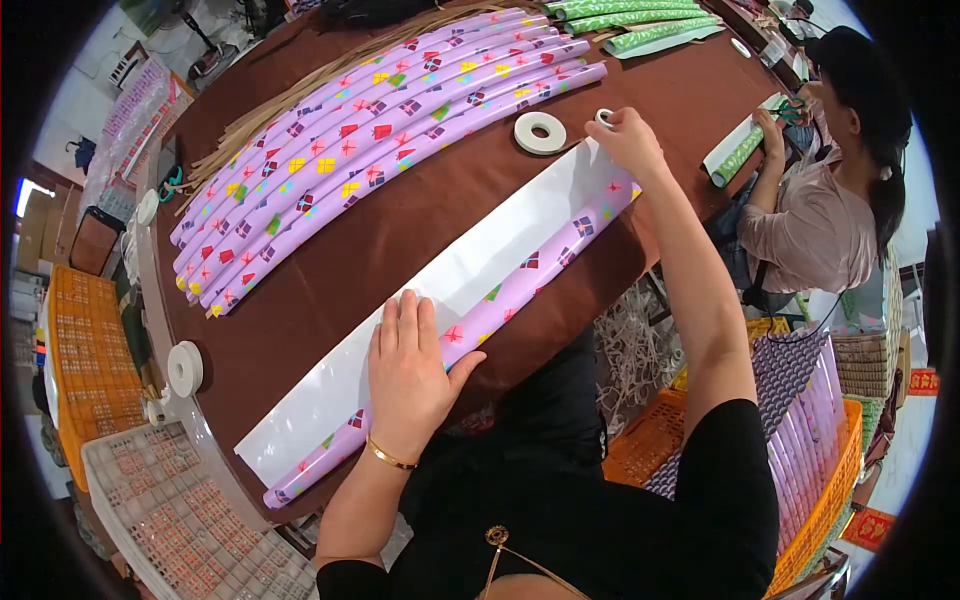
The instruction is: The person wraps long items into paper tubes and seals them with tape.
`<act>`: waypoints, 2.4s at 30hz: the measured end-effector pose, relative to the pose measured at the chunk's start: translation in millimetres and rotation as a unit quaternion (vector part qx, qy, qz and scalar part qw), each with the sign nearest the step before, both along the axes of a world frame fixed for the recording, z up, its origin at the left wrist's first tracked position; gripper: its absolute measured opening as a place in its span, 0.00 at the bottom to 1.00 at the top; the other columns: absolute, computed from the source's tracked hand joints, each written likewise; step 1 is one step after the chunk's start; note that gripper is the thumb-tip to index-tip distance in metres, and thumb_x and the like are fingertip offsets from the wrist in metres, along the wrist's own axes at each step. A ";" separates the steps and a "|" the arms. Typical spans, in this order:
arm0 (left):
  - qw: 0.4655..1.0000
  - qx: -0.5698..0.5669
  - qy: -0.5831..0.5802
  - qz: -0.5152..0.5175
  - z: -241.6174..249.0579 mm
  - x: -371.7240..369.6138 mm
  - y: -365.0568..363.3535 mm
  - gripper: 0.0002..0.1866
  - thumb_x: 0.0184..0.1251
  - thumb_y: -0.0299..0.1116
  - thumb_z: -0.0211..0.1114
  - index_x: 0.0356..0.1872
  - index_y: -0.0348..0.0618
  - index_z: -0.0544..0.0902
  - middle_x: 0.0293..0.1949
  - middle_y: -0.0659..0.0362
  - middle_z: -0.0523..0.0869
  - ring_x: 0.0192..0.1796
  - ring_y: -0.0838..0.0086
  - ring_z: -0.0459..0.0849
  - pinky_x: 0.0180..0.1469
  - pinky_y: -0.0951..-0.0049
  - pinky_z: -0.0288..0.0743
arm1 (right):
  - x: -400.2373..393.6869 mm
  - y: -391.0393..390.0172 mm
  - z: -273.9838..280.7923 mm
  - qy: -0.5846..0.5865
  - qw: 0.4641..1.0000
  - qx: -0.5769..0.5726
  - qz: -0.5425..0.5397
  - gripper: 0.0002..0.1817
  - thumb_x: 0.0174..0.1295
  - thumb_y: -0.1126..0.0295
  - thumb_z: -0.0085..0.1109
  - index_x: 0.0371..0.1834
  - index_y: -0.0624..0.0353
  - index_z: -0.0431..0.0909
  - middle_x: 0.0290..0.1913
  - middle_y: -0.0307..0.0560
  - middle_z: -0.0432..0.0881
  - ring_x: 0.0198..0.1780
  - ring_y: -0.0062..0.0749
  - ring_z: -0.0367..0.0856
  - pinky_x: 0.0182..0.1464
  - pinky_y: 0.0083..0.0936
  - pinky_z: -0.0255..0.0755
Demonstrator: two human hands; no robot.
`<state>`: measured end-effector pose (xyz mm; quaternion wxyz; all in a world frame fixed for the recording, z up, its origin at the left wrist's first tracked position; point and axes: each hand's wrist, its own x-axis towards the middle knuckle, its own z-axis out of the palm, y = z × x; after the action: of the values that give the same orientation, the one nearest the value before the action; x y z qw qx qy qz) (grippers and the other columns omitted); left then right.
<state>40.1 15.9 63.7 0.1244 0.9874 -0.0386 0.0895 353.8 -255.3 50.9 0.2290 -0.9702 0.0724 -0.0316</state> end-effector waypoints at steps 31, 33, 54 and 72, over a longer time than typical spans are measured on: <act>0.999 -0.015 0.024 -0.021 3.6 -10.4 9.9 0.43 0.54 0.53 0.75 0.63 0.28 0.73 0.66 0.37 0.73 0.69 0.43 0.71 0.68 0.53 0.66 | -7.9 5.9 -0.6 0.035 0.998 -0.043 0.029 0.17 0.51 0.55 0.70 0.36 0.56 0.87 0.35 0.49 0.87 0.39 0.40 0.87 0.46 0.35 0.78; 0.999 -0.017 0.024 -0.021 3.7 -10.4 10.1 0.43 0.54 0.53 0.75 0.63 0.28 0.73 0.66 0.37 0.73 0.69 0.43 0.71 0.68 0.53 0.66 | -9.3 7.6 -0.6 0.031 0.998 -0.047 0.024 0.17 0.51 0.54 0.69 0.35 0.56 0.87 0.35 0.49 0.87 0.39 0.40 0.87 0.46 0.35 0.78; 0.999 -0.029 -0.002 -0.013 -2.3 -11.9 10.7 0.43 0.55 0.55 0.73 0.62 0.28 0.73 0.65 0.40 0.74 0.67 0.44 0.72 0.66 0.53 0.67 | -60.3 39.7 2.0 -0.102 0.970 -0.181 0.124 0.66 0.43 0.45 0.77 0.83 0.41 0.41 0.81 0.60 0.45 0.81 0.63 0.41 0.74 0.65 0.44; 0.997 -0.075 -0.011 0.018 -3.7 -18.0 13.0 0.44 0.51 0.52 0.75 0.63 0.30 0.72 0.65 0.43 0.73 0.67 0.50 0.71 0.68 0.56 0.66 | -136.4 126.2 -1.7 -0.131 0.934 -0.154 0.294 0.53 0.53 0.51 0.72 0.80 0.49 0.52 0.78 0.66 0.53 0.77 0.66 0.52 0.75 0.55 0.50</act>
<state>22.1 28.9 60.0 0.1960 0.9748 -0.0154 0.1055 217.4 -129.1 49.3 0.0827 -0.9590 -0.2521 -0.1002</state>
